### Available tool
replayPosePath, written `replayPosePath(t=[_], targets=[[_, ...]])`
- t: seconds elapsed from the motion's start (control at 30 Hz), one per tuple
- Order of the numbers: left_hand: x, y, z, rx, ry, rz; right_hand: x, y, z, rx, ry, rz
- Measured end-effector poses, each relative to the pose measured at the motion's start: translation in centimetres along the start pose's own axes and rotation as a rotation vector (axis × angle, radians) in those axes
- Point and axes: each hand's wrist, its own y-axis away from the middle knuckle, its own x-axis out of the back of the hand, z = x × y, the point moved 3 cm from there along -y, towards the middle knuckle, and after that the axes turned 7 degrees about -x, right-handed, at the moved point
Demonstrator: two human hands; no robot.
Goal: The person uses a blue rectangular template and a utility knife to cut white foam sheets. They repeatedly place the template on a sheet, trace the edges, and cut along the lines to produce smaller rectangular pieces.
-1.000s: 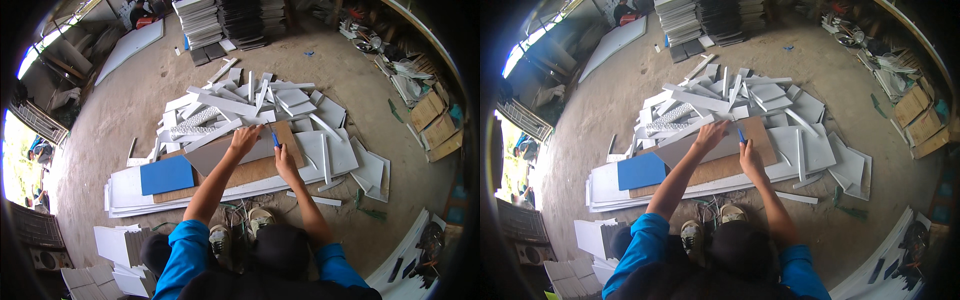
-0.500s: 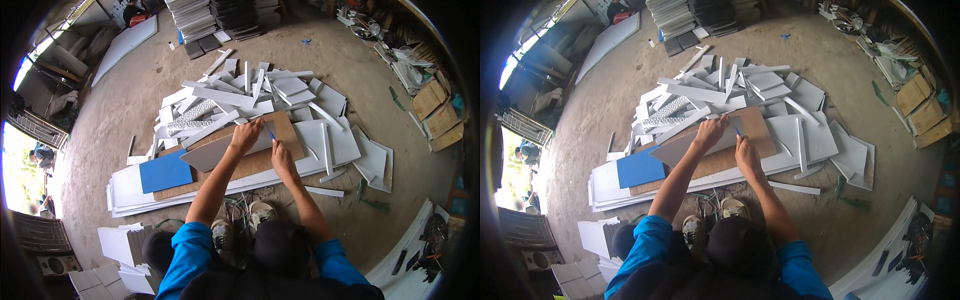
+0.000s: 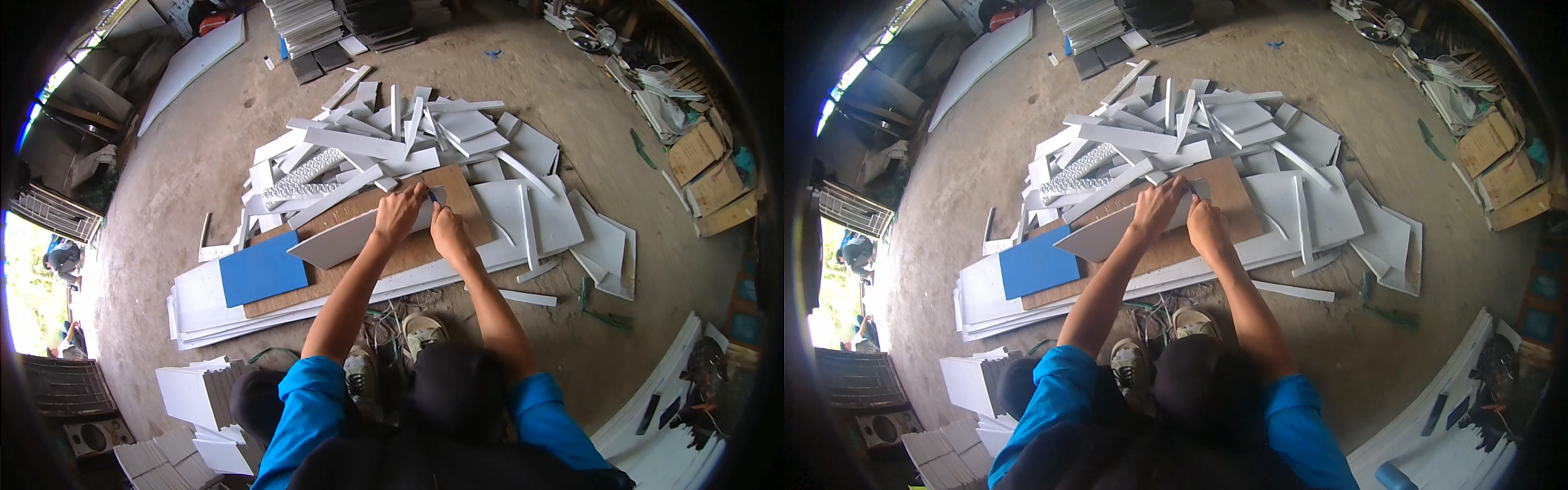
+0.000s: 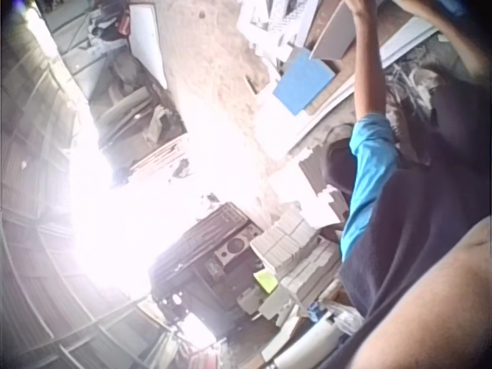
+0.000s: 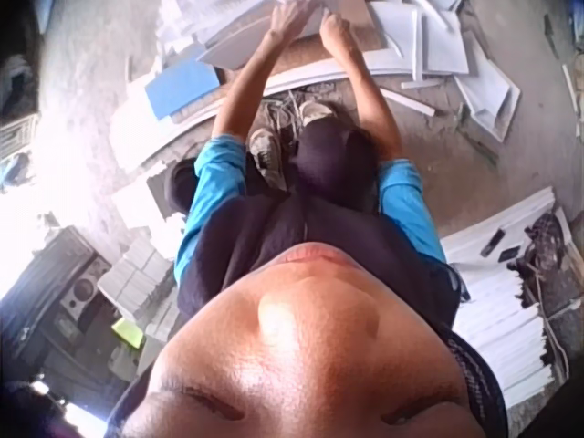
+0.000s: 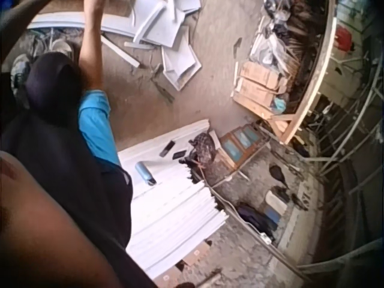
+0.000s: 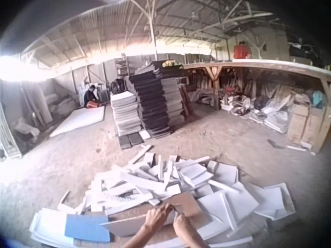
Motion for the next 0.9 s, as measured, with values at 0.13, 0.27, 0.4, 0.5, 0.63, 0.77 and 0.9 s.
replayPosePath(t=[0.13,0.27,0.4,0.5,0.63,0.77,0.9], targets=[[-0.1,0.1,-0.1,0.021,-0.024,-0.030,-0.4,1.4,1.1,-0.022,-0.038,-0.017],[0.0,0.2,-0.8,0.026,-0.014,-0.040,-0.1,1.6,0.2,-0.020,-0.075,-0.055],[-0.3,0.2,-0.1,-0.022,0.008,-0.022,-1.1,-0.6,1.0,0.003,0.016,-0.106],[-0.2,0.3,0.0,0.024,0.096,0.004,-1.8,-1.3,1.1,0.059,0.040,-0.113],[0.9,-0.9,-0.3,0.134,0.204,0.009,-1.6,-1.4,0.4,-0.009,0.061,-0.145],[0.5,-1.5,-0.7,0.114,0.155,0.022,-2.3,-1.6,0.8,-0.038,0.063,-0.150],[0.1,-1.2,-1.3,0.105,0.072,0.034,-1.9,-0.2,0.4,-0.062,0.047,-0.198]])
